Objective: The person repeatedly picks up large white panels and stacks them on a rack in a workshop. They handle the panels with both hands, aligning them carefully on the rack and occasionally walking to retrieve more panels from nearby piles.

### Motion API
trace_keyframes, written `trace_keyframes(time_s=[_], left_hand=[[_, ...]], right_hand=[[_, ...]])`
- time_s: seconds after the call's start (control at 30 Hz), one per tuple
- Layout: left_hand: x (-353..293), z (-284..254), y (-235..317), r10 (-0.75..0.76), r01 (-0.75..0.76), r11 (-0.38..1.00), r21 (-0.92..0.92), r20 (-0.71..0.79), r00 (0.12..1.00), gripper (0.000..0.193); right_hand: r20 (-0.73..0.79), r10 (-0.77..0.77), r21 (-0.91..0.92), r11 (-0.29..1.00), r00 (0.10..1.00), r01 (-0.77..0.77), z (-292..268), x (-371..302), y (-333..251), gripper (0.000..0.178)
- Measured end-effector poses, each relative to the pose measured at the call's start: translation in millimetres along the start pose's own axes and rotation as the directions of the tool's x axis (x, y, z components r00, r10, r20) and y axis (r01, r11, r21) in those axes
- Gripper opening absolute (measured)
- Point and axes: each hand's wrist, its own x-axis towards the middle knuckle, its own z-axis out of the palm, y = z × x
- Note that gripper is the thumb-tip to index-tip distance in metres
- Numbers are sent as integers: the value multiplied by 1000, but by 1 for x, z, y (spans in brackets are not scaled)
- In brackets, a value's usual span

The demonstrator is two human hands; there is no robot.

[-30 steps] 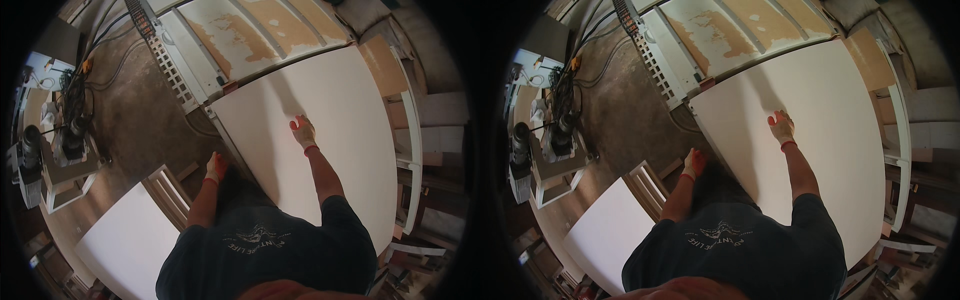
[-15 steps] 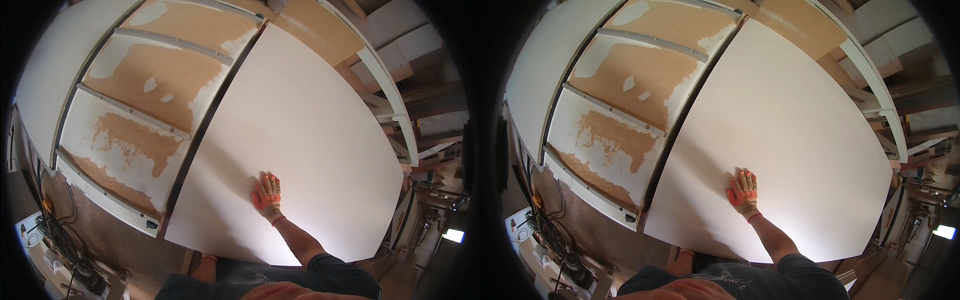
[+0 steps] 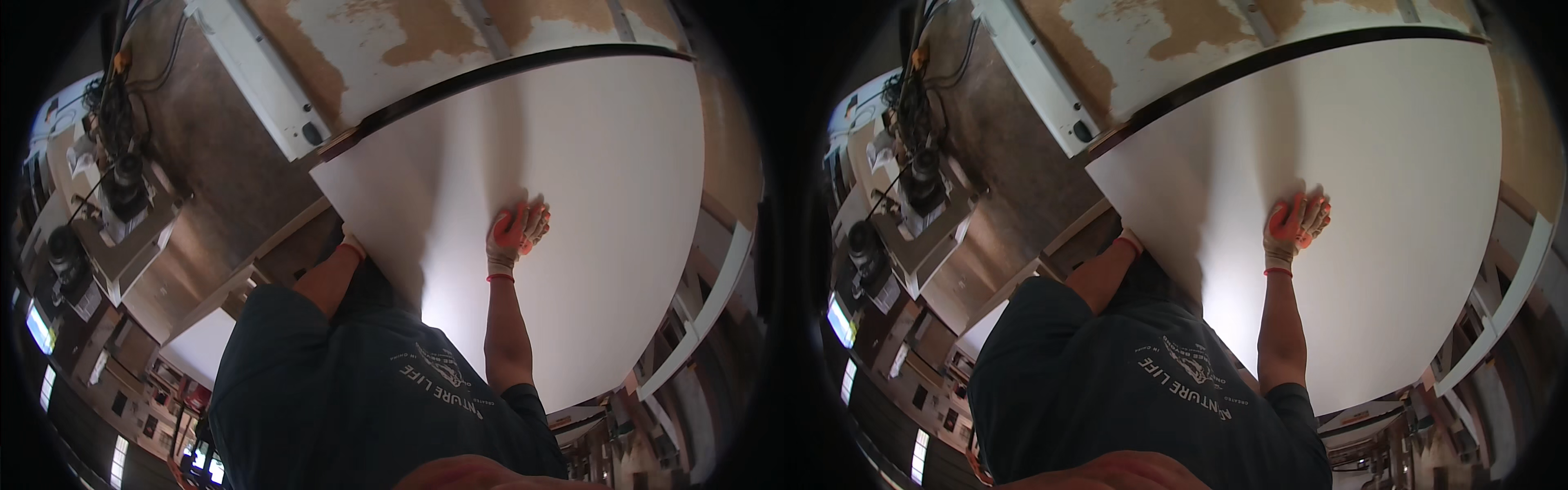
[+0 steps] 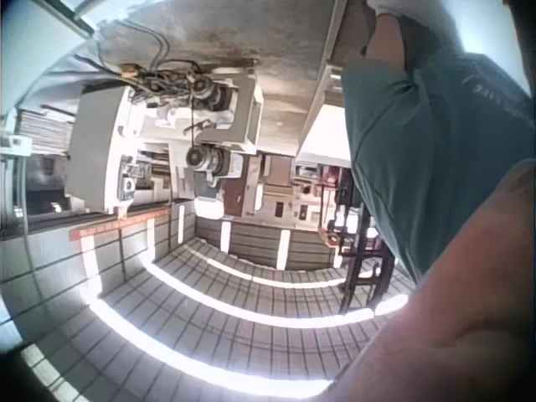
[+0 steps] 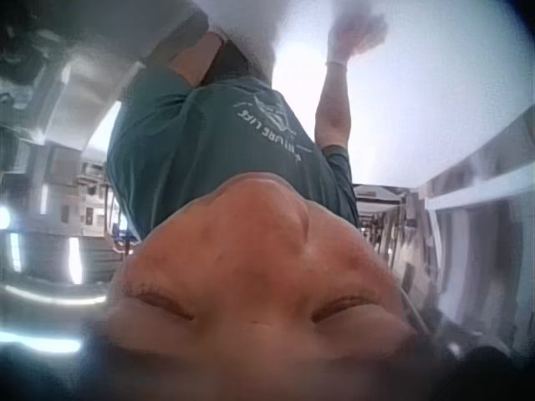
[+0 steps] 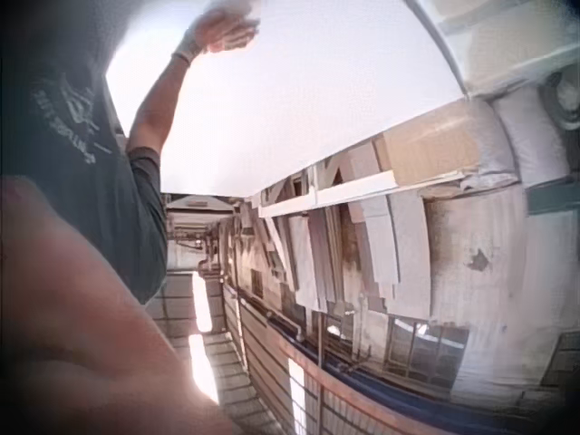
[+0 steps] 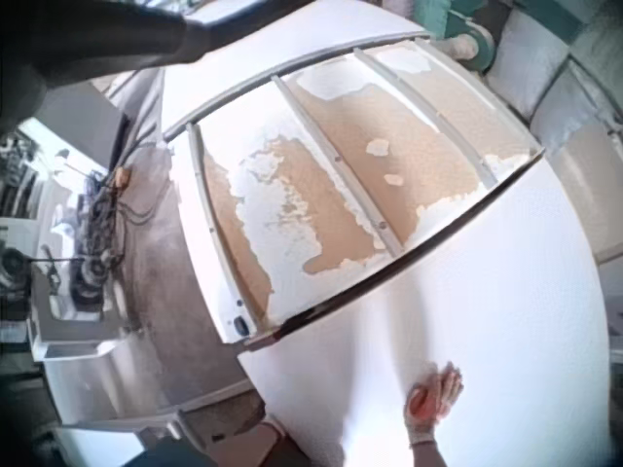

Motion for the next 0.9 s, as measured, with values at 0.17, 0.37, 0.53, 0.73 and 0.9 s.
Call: trace_keyframes(time_s=[0.17, 0.37, 0.53, 0.73, 0.9], left_hand=[[9, -37, 1, 420, -255, 742, 621, -132, 898, 52], [15, -63, 2, 229, 16, 706, 708, -250, 941, 51], [33, -47, -22, 312, -46, 790, 611, -338, 888, 37], [-25, -106, -61, -14, 49, 185, -982, 47, 999, 45], [-104, -163, -62, 310, -290, 843, -452, -32, 950, 41]], right_hand=[[117, 23, -171, 985, 993, -2, -10, 4, -14, 55], [42, -17, -162, 986, 999, 24, -20, 0, -29, 55], [-8, -23, -153, 988, 1000, 21, -14, -1, -23, 53], [191, 217, -116, 973, 957, -197, -51, 19, -27, 49], [473, 356, 816, 168, 806, -553, -135, -34, -30, 45]])
